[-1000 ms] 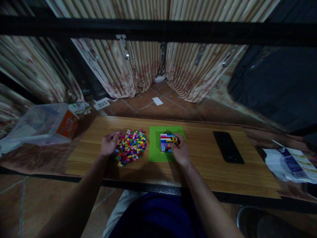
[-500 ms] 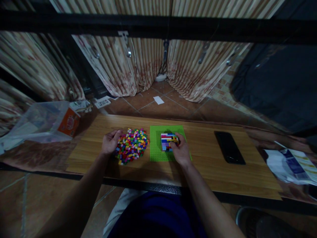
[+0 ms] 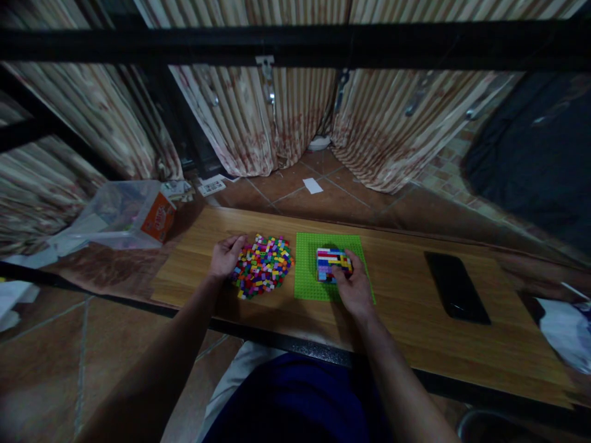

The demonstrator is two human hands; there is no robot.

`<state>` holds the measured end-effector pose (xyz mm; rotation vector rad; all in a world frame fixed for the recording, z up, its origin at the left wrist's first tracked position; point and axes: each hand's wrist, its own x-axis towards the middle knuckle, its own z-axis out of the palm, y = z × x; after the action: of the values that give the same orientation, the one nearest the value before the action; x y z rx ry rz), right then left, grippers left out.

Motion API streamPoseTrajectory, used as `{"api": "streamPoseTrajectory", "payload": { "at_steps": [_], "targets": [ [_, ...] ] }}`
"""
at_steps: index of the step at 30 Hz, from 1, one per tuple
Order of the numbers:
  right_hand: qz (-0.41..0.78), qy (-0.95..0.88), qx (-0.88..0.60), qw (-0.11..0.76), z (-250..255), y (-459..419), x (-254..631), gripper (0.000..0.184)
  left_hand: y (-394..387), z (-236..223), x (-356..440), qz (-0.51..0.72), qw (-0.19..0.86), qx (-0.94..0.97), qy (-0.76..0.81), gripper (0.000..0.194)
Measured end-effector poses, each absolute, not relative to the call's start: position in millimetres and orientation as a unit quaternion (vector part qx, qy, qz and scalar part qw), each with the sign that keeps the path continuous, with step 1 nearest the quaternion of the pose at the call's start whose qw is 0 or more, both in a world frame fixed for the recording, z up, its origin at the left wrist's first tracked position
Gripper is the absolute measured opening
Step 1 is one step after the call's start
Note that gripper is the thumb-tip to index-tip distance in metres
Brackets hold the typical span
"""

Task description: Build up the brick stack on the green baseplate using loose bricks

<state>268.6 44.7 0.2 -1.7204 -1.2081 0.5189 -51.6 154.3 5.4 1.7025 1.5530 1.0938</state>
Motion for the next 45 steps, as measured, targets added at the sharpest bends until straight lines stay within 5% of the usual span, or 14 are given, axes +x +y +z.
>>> {"api": "streamPoseTrajectory", "payload": {
  "at_steps": [7,13,30,45],
  "targets": [
    [0.200,-0.515,-0.704,0.446,-1.6,45.4,273.3,0.059,153.6,5.6,-51.6,0.416,0.289,0.646,0.571,0.033],
    [0.014,-0.592,-0.683,0.428,25.3,30.4,242.1,0.041,152.9,5.8,-51.5,0.414,0.299,0.648,0.564,0.034],
    [0.058,-0.765,-0.571,0.290,12.5,46.2,137.9,0.021,151.3,5.6,-51.7,0.417,0.297,0.653,0.558,0.037],
    [0.230,-0.662,-0.565,0.436,33.9,13.9,167.6,0.014,153.5,6.6,-51.7,0.419,0.301,0.635,0.574,0.033]
  ]
}}
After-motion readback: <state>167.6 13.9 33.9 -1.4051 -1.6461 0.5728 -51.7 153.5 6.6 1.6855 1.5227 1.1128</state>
